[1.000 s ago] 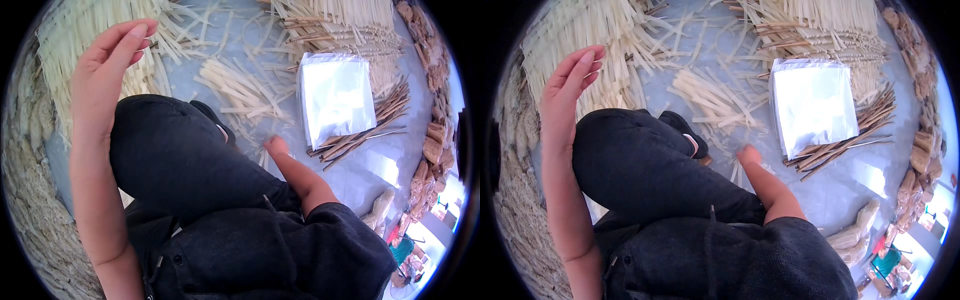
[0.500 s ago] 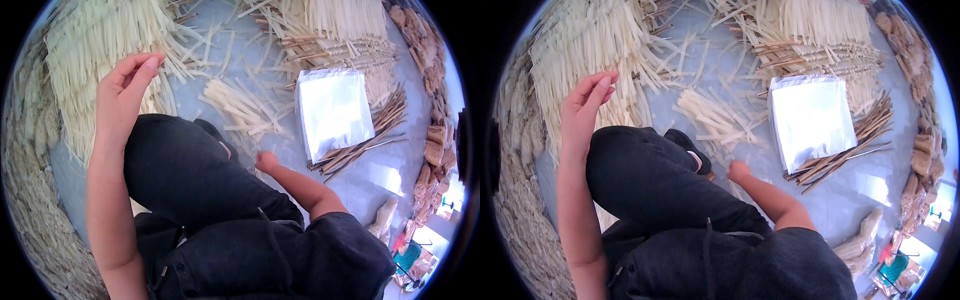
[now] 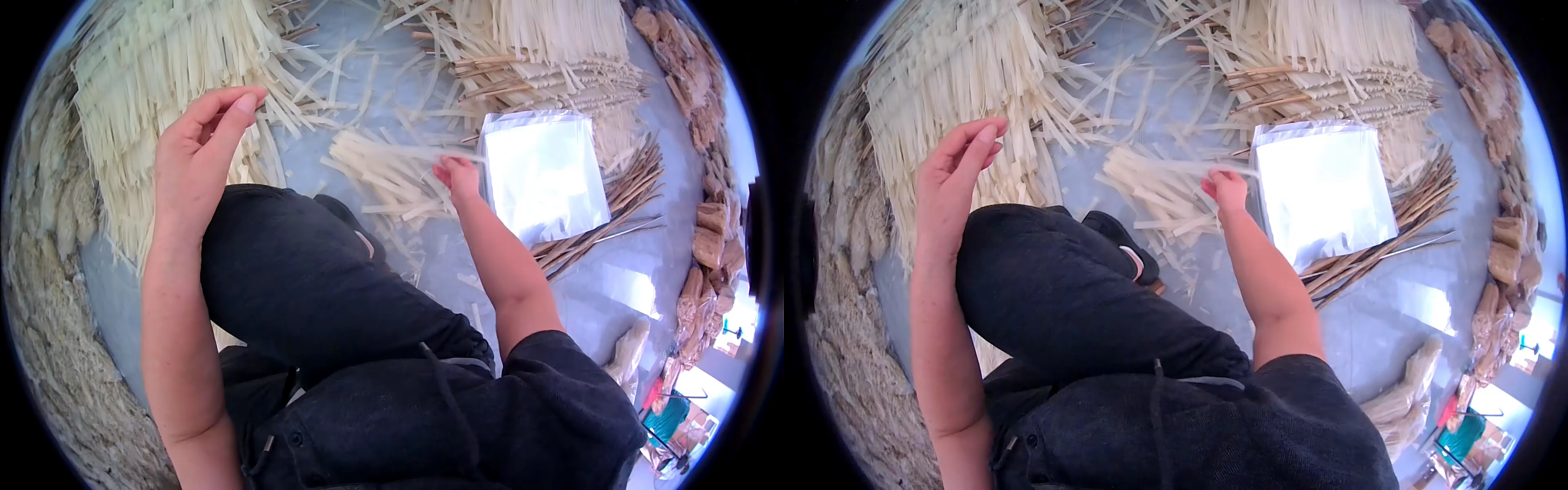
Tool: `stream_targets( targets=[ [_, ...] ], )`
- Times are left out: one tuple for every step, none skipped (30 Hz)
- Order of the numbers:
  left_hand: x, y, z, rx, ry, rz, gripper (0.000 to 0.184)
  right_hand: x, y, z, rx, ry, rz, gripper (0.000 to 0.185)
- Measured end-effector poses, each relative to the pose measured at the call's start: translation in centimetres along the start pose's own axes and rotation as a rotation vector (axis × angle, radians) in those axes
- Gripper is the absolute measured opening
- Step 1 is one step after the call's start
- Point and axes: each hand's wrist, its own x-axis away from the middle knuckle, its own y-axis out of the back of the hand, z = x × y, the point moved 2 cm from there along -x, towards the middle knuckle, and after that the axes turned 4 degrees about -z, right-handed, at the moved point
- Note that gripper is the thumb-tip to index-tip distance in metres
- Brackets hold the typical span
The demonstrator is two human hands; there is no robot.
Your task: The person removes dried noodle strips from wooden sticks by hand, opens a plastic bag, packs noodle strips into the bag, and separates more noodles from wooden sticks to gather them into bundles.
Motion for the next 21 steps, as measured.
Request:
stream_targets(
  targets=[
    [0.0, 0.0, 0.1, 0.005, 0.0, 0.01, 0.022, -1.0, 1.5, -2.5, 0.2, -0.084, -0.09, 0.016],
    [0.0, 0.0, 0.1, 0.011, -0.003, 0.019, 0.021, -1.7, 2.7, -4.4, 0.4, -0.162, -0.177, 0.016],
    [-0.1, 0.1, 0.2, 0.008, 0.0, 0.017, 0.021, -1.4, 3.3, -5.8, 0.401, -0.165, -0.174, 0.016],
    [-0.1, 0.1, 0.2, -0.001, -0.001, 0.009, 0.021, -0.8, 3.8, -6.6, 0.852, 0.128, -0.075, 0.017],
    [-0.2, 0.1, 0.2, -0.01, 0.0, 0.003, 0.021, 0.4, 3.8, -6.8, 1.291, 0.433, 0.035, 0.018],
    [-0.3, 0.0, 0.2, -0.009, 0.003, 0.003, 0.021, 1.2, 4.2, -7.4, 1.293, 0.431, 0.036, 0.018],
    [-0.4, -0.1, 0.3, -0.005, -0.005, 0.008, 0.021, 2.9, 3.4, -7.4, 1.423, 0.592, 0.153, 0.02],
    [-0.4, -0.1, 0.3, -0.002, -0.012, 0.013, 0.021, 4.0, 2.7, -7.6, 1.545, 0.755, 0.277, 0.022],
    [-0.4, -0.2, 0.3, -0.006, -0.007, 0.013, 0.021, 3.8, 2.7, -7.8, 1.544, 0.75, 0.283, 0.022],
    [-0.2, -0.2, 0.0, -0.021, -0.002, 0.023, 0.02, 3.7, 2.3, -7.8, 1.633, 0.82, 0.309, 0.021],
    [-0.1, -0.2, -0.1, -0.036, 0.003, 0.034, 0.02, 3.7, 1.8, -7.8, 1.72, 0.89, 0.334, 0.02],
    [0.0, -0.1, -0.1, -0.042, 0.005, 0.034, 0.02, 3.5, 1.3, -7.7, 1.715, 0.889, 0.339, 0.02],
    [0.1, -0.1, -0.1, -0.052, 0.008, 0.024, 0.02, 4.3, 0.1, -6.6, 1.634, 0.944, 0.479, 0.017],
    [0.1, -0.1, -0.1, -0.059, 0.008, 0.013, 0.019, 5.0, -1.0, -5.8, 1.548, 0.997, 0.615, 0.014],
    [0.1, -0.1, -0.1, -0.06, 0.008, 0.01, 0.019, 5.5, -1.9, -5.6, 1.548, 0.999, 0.617, 0.014],
    [0.0, -0.1, -0.3, -0.058, 0.016, 0.017, 0.019, 6.0, -3.0, -5.7, 1.547, 1.008, 0.693, 0.014],
    [-0.1, -0.1, -0.3, -0.056, 0.023, 0.022, 0.019, 6.5, -4.1, -6.1, 1.544, 1.016, 0.77, 0.014],
    [-0.1, -0.3, -0.2, -0.057, 0.025, 0.018, 0.019, 6.6, -5.0, -6.7, 1.543, 1.019, 0.775, 0.014],
    [0.0, -0.5, -0.2, -0.054, -0.026, 0.02, 0.018, 6.5, -5.9, -7.4, 1.598, 1.01, 0.766, 0.014],
    [0.0, -0.7, -0.2, -0.051, -0.078, 0.025, 0.018, 6.3, -6.4, -8.2, 1.652, 0.999, 0.753, 0.015],
    [0.0, -0.8, -0.4, -0.054, -0.08, 0.024, 0.018, 5.8, -6.5, -9.2, 1.649, 1.002, 0.753, 0.015]
  ],
)
